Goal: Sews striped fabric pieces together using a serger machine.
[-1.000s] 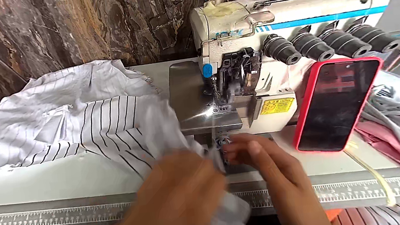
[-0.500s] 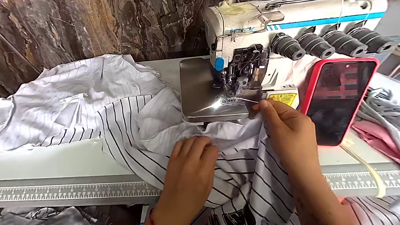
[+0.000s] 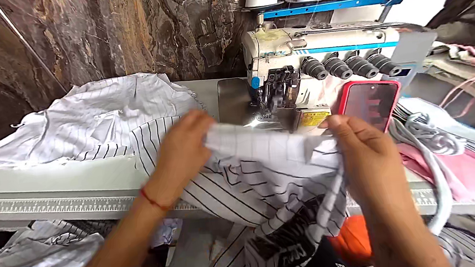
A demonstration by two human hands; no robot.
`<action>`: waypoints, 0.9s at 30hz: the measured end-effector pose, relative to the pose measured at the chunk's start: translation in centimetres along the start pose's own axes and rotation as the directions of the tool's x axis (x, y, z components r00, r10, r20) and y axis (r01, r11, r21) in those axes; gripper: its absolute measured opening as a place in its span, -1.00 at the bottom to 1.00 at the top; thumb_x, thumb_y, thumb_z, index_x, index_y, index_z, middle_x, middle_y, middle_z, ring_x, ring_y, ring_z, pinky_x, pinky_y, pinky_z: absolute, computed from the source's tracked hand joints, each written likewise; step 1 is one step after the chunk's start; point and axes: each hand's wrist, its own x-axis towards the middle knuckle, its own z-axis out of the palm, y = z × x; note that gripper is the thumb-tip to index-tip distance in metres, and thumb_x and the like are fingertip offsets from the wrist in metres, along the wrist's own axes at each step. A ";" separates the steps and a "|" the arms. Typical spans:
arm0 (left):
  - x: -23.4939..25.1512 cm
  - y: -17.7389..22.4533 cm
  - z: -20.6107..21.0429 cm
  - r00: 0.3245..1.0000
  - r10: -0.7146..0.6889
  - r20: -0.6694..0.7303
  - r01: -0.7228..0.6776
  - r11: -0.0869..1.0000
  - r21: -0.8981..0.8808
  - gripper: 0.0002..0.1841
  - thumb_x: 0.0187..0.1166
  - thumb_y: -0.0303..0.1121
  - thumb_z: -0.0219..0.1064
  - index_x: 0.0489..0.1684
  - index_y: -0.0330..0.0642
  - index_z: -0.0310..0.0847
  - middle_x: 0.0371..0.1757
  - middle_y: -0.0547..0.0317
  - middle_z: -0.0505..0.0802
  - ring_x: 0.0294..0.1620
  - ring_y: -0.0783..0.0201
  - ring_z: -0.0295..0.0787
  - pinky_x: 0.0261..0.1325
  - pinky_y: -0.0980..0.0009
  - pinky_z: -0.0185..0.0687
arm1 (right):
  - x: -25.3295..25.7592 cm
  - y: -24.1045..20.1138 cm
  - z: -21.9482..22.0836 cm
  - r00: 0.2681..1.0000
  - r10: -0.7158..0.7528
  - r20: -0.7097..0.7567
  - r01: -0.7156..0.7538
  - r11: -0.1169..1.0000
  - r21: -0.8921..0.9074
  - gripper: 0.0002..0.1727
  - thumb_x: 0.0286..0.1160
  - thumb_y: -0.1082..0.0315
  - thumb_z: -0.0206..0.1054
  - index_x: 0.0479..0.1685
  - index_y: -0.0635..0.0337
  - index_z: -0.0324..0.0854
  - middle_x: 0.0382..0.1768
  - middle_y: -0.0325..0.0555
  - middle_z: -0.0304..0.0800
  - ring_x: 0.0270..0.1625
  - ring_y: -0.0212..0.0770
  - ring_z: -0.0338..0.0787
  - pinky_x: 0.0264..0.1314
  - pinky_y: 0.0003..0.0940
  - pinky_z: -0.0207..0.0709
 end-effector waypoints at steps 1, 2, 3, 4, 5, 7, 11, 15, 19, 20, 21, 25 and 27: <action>1.3 -1.0 -1.5 0.997 -0.078 0.007 0.078 0.992 -0.098 -0.81 0.34 -0.65 0.44 -0.12 -0.39 0.82 -0.10 -0.16 0.88 -0.09 -0.07 0.84 0.00 -0.12 0.71 | 0.0 -0.7 -0.5 1.000 -0.011 0.018 0.011 1.000 0.019 -0.71 0.82 0.18 0.09 -0.29 -0.10 0.67 -0.64 -0.59 0.50 -0.66 -0.69 0.43 -0.62 -0.73 0.30; 2.8 -1.6 -3.0 0.989 -0.147 0.007 0.146 0.968 -0.203 -0.85 0.46 -0.62 0.34 -0.15 -0.36 0.82 -0.24 -0.04 0.89 -0.22 0.12 0.82 -0.09 0.03 0.70 | 0.1 -1.4 -0.8 0.998 -0.025 0.056 0.023 0.999 0.039 -0.71 0.83 0.16 0.08 -0.25 -0.11 0.68 -0.60 -0.59 0.56 -0.62 -0.69 0.49 -0.58 -0.74 0.36; 4.2 -1.5 -4.7 0.977 -0.210 0.042 0.212 0.927 -0.308 -0.81 0.59 -0.54 0.22 -0.14 -0.31 0.80 -0.32 0.11 0.85 -0.31 0.33 0.74 -0.16 0.21 0.67 | 0.2 -1.9 -1.2 0.992 -0.050 0.113 0.044 0.997 0.057 -0.73 0.82 0.13 0.09 -0.20 -0.12 0.68 -0.55 -0.60 0.62 -0.57 -0.69 0.53 -0.54 -0.73 0.41; 5.6 -0.5 -6.6 0.965 -0.250 0.076 0.260 0.883 -0.391 -0.77 0.68 -0.47 0.12 -0.11 -0.25 0.77 -0.35 0.25 0.81 -0.36 0.48 0.68 -0.20 0.37 0.65 | 0.4 -2.3 -1.7 0.980 -0.086 0.180 0.075 0.995 0.066 -0.77 0.77 0.10 0.15 -0.12 -0.13 0.70 -0.49 -0.61 0.68 -0.52 -0.71 0.59 -0.50 -0.73 0.47; 7.0 0.8 -8.6 0.964 -0.257 0.073 0.263 0.862 -0.434 -0.75 0.72 -0.44 0.09 -0.09 -0.21 0.75 -0.37 0.33 0.79 -0.39 0.57 0.66 -0.24 0.48 0.65 | 0.4 -2.6 -2.4 0.963 -0.119 0.243 0.110 0.993 0.052 -0.81 0.64 0.05 0.28 -0.01 -0.16 0.71 -0.42 -0.64 0.74 -0.45 -0.73 0.65 -0.44 -0.74 0.54; 9.2 3.4 -12.7 0.986 -0.167 0.004 0.157 0.920 -0.360 -0.79 0.71 -0.43 0.14 -0.04 -0.16 0.74 -0.34 0.42 0.77 -0.40 0.70 0.62 -0.26 0.62 0.60 | 0.2 -3.2 -4.2 0.944 -0.140 0.298 0.156 0.987 -0.031 -0.70 0.32 0.08 0.53 0.02 -0.13 0.74 -0.41 -0.63 0.81 -0.42 -0.72 0.72 -0.43 -0.72 0.61; 12.2 7.7 -18.7 0.991 -0.137 -0.008 0.135 0.982 -0.134 -0.89 0.64 -0.28 0.35 -0.22 -0.04 0.76 -0.47 0.47 0.70 -0.51 0.72 0.53 -0.40 0.67 0.45 | -0.4 -4.5 -8.8 0.980 -0.048 0.192 0.073 0.989 -0.130 -0.87 0.44 0.40 0.45 -0.44 -0.04 0.79 -0.62 -0.47 0.78 -0.62 -0.64 0.65 -0.58 -0.67 0.52; 14.0 9.7 -21.8 0.991 0.001 0.135 0.032 0.969 -0.245 -0.78 0.66 -0.29 0.31 -0.47 0.05 0.69 -0.62 0.54 0.75 -0.64 0.76 0.61 -0.61 0.76 0.49 | -0.3 -6.7 -14.0 0.994 -0.096 0.048 0.101 0.988 -0.120 -0.76 0.61 0.39 0.29 -0.41 -0.02 0.80 -0.60 -0.47 0.79 -0.63 -0.64 0.64 -0.58 -0.67 0.54; 13.8 13.0 -22.2 0.998 0.026 -0.060 -0.034 0.992 -0.124 -0.77 0.63 -0.19 0.38 -0.48 0.05 0.74 -0.62 0.51 0.72 -0.62 0.73 0.58 -0.56 0.69 0.48 | 1.6 -8.9 -18.3 0.884 -0.445 -0.141 0.370 0.853 -0.369 -0.84 0.54 0.26 0.42 -0.11 0.14 0.76 -0.28 -0.47 0.76 -0.29 -0.77 0.62 -0.15 -0.70 0.56; 14.0 11.9 -22.0 0.973 0.147 -0.180 -0.156 0.987 -0.037 -0.77 0.60 -0.16 0.41 -0.51 0.07 0.71 -0.61 0.54 0.66 -0.60 0.74 0.50 -0.51 0.67 0.39 | 1.6 -9.4 -19.2 0.842 -0.533 -0.086 0.438 0.767 -0.468 -0.73 0.52 0.20 0.43 0.00 0.21 0.73 -0.16 -0.35 0.77 -0.15 -0.69 0.65 0.02 -0.61 0.57; 14.9 8.6 -21.7 0.870 0.385 -0.309 -0.388 0.920 0.055 -0.78 0.59 -0.16 0.43 -0.50 0.09 0.71 -0.58 0.56 0.63 -0.57 0.76 0.47 -0.51 0.66 0.34 | 1.1 -10.0 -19.5 0.813 -0.582 0.003 0.480 0.668 -0.569 -0.63 0.49 0.14 0.44 0.06 0.28 0.73 -0.11 -0.18 0.80 -0.09 -0.50 0.71 0.10 -0.39 0.61; 12.6 0.9 -24.1 0.835 0.526 -0.163 -0.435 0.811 0.390 -0.77 0.71 -0.18 0.22 -0.09 -0.01 0.80 -0.34 0.07 0.81 -0.36 0.20 0.73 -0.30 0.02 0.58 | 0.5 -8.0 -21.5 0.861 -0.493 0.125 0.380 0.460 -0.802 -0.83 0.50 0.45 0.44 -0.21 0.47 0.79 -0.35 0.47 0.75 -0.31 0.55 0.74 -0.28 0.59 0.42; 9.9 1.3 -22.9 0.960 0.281 0.012 -0.273 0.919 0.283 -0.72 0.57 -0.27 0.32 0.06 -0.23 0.80 -0.24 -0.35 0.84 -0.23 -0.33 0.79 -0.19 -0.51 0.49 | 1.0 -8.6 -21.8 0.880 -0.472 -0.048 0.234 0.520 -0.821 -0.77 0.64 0.51 0.25 0.03 0.48 0.76 -0.08 0.65 0.71 0.01 0.72 0.68 0.03 0.71 0.34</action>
